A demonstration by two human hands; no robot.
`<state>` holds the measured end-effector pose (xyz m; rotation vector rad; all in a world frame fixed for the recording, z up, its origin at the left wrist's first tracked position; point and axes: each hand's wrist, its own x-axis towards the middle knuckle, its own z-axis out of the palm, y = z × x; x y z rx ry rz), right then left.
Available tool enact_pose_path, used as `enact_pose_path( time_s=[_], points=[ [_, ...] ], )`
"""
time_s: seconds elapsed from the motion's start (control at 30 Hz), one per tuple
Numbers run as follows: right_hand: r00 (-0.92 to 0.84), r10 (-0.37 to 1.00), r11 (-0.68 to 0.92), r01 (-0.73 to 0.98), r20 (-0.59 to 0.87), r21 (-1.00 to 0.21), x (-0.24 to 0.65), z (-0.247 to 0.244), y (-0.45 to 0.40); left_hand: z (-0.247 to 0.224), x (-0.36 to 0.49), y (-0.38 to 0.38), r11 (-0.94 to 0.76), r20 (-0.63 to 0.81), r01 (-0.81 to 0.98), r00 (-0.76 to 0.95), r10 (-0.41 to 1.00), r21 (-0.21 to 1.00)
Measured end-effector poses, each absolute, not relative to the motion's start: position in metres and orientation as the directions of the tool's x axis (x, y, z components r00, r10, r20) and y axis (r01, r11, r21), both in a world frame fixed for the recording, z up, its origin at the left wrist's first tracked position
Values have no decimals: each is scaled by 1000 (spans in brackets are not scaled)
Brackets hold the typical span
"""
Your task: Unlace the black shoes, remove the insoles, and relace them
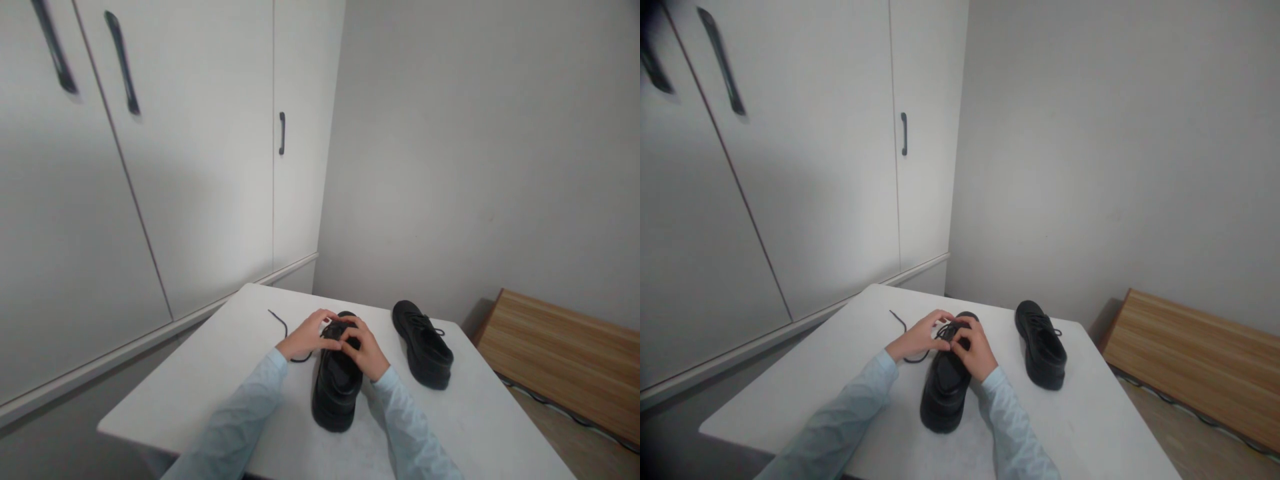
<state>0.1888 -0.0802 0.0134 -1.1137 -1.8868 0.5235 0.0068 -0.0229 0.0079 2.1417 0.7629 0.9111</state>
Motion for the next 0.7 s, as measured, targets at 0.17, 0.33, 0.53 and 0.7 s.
enact_pose_path(
  time_s=[0.17,0.33,0.53,0.7],
  points=[
    [-243,858,513,463,453,-723,189,15,-81,9,7,-28,-572,318,188,674,667,798],
    [-250,868,496,419,429,-760,191,17,-81,11,6,-30,-569,312,167,697,646,805],
    [-221,895,436,253,387,-864,212,23,-79,10,6,-28,-591,355,111,705,614,799],
    [-99,920,382,16,379,-924,226,30,-79,10,6,-28,-571,359,76,708,608,818]
  ],
)
